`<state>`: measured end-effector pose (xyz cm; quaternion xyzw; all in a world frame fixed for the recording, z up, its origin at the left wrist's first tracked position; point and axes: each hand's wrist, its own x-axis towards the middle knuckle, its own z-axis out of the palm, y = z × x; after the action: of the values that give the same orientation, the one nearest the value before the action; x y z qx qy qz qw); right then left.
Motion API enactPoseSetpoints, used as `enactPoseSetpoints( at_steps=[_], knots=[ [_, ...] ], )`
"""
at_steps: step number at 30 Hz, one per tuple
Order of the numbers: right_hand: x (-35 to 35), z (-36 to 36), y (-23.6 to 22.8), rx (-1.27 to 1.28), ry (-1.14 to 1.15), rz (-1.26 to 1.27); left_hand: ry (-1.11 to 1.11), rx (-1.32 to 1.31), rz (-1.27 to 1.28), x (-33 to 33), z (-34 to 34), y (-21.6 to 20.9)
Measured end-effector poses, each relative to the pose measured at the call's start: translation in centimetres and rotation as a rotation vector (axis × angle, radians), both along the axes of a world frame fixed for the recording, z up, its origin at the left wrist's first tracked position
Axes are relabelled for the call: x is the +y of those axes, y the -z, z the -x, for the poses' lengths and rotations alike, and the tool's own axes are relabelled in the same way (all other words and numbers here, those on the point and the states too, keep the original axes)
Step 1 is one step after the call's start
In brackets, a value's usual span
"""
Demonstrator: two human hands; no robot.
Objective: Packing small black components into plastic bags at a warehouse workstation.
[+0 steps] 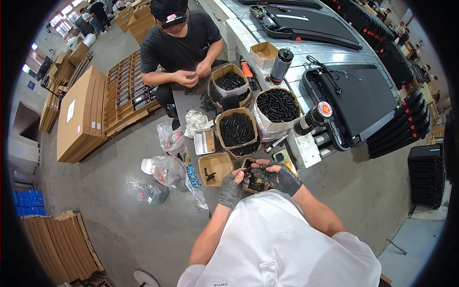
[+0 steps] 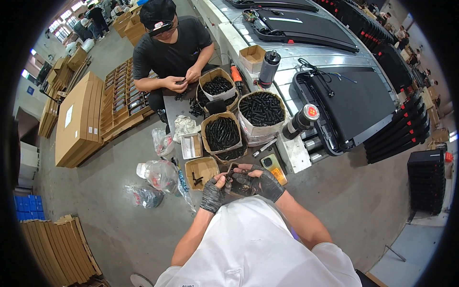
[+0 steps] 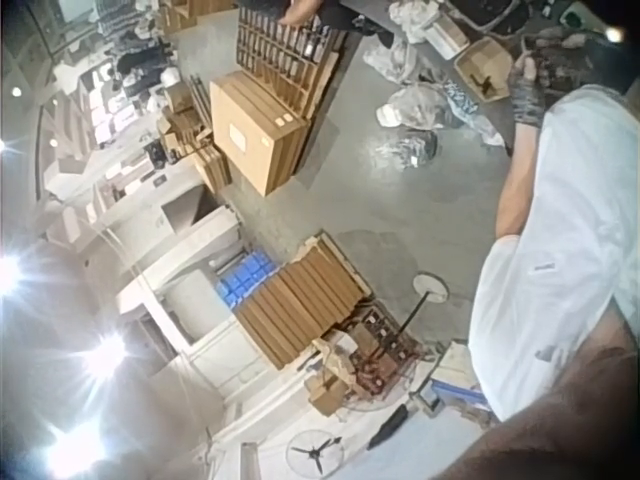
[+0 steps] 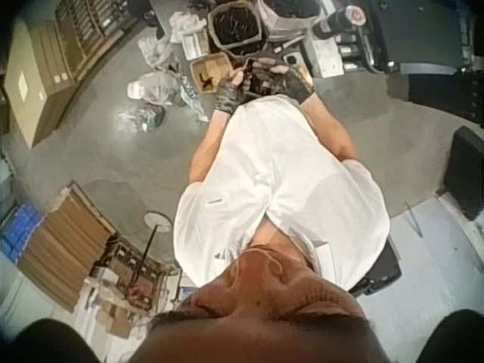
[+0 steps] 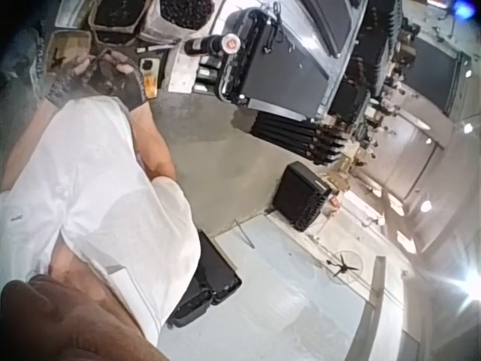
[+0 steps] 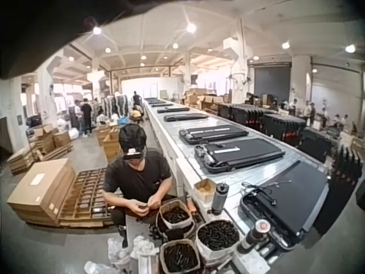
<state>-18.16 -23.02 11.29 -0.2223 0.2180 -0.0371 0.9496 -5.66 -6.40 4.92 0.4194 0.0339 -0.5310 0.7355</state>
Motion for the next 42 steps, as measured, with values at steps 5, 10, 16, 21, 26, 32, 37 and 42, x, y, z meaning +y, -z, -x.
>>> enactPoseSetpoints(
  at_steps=[5, 10, 16, 21, 26, 32, 37, 42],
  knots=[
    [-0.2, 0.4, 1.5, 0.131, -0.027, 0.235, 0.077, -0.160, -0.057, -0.5, 0.3, -1.6],
    [0.0, 0.0, 1.8, 0.226, -0.075, 0.630, 0.105, -0.238, -0.126, -0.5, 0.3, -1.3],
    [0.5, -0.3, 1.3, 0.195, -0.073, 0.718, 0.115, -0.207, -0.092, -0.5, 0.5, -0.6],
    [0.8, -0.6, 1.3, 0.274, -0.120, 0.748, 0.177, -0.192, -0.081, -0.5, 0.5, -1.1],
    [1.3, -1.0, 1.0, 0.259, -0.107, 0.835, 0.149, -0.083, -0.021, -0.9, 0.5, -0.7],
    [1.1, -1.0, 1.8, 0.298, -0.035, 0.946, 0.153, -0.062, -0.035, -0.7, 0.3, 0.8],
    [-0.2, -0.2, 2.1, 0.084, 0.053, 0.092, 0.031, 0.094, 0.019, -0.6, -0.3, 0.4],
    [-0.4, -0.1, -0.7, -0.026, -0.009, 0.043, -0.081, 0.068, 0.004, -0.3, -0.6, 0.6]
  ],
)
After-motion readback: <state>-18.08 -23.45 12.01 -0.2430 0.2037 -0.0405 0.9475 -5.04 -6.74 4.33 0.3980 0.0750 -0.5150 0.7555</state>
